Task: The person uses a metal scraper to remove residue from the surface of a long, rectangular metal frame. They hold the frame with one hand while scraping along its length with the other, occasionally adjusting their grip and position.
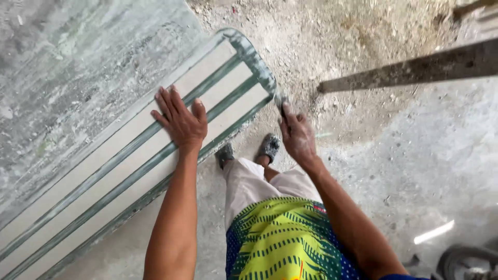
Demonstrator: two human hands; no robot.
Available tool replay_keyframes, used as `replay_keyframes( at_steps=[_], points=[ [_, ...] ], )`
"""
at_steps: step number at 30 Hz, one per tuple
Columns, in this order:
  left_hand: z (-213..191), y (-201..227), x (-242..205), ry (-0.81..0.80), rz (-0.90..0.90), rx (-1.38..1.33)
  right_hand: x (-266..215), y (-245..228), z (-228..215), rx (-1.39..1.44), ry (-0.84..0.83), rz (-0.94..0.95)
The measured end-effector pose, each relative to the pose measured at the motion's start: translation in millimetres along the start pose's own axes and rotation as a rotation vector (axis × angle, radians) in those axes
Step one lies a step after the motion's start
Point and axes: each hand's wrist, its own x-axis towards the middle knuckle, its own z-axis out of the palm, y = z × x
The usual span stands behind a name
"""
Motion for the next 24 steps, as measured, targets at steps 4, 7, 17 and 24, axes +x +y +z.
replay_keyframes(
  at_steps=[4, 7, 17, 24],
  points=[
    [0.7, -0.9, -2.7, 0.001, 0.016, -0.005, -5.1, -20.9, -6.5, 0.006, -0.120, 0.055],
    [5.5, -3.4, 0.9, 0.019, 0.020, -0.019, 11.4, -34.0, -16.5, -0.140, -0.186, 0.055],
    [9.6, -5.0, 0.1, 0.065, 0.024, -0.053, 16.9, -37.4, -27.1, -0.362, -0.417, 0.143],
    [9.9, -5.3, 0.8, 0.079, 0.031, -0.066, 40.1, -54.7, -32.1, -0.329, -0.423, 0.180]
  ],
)
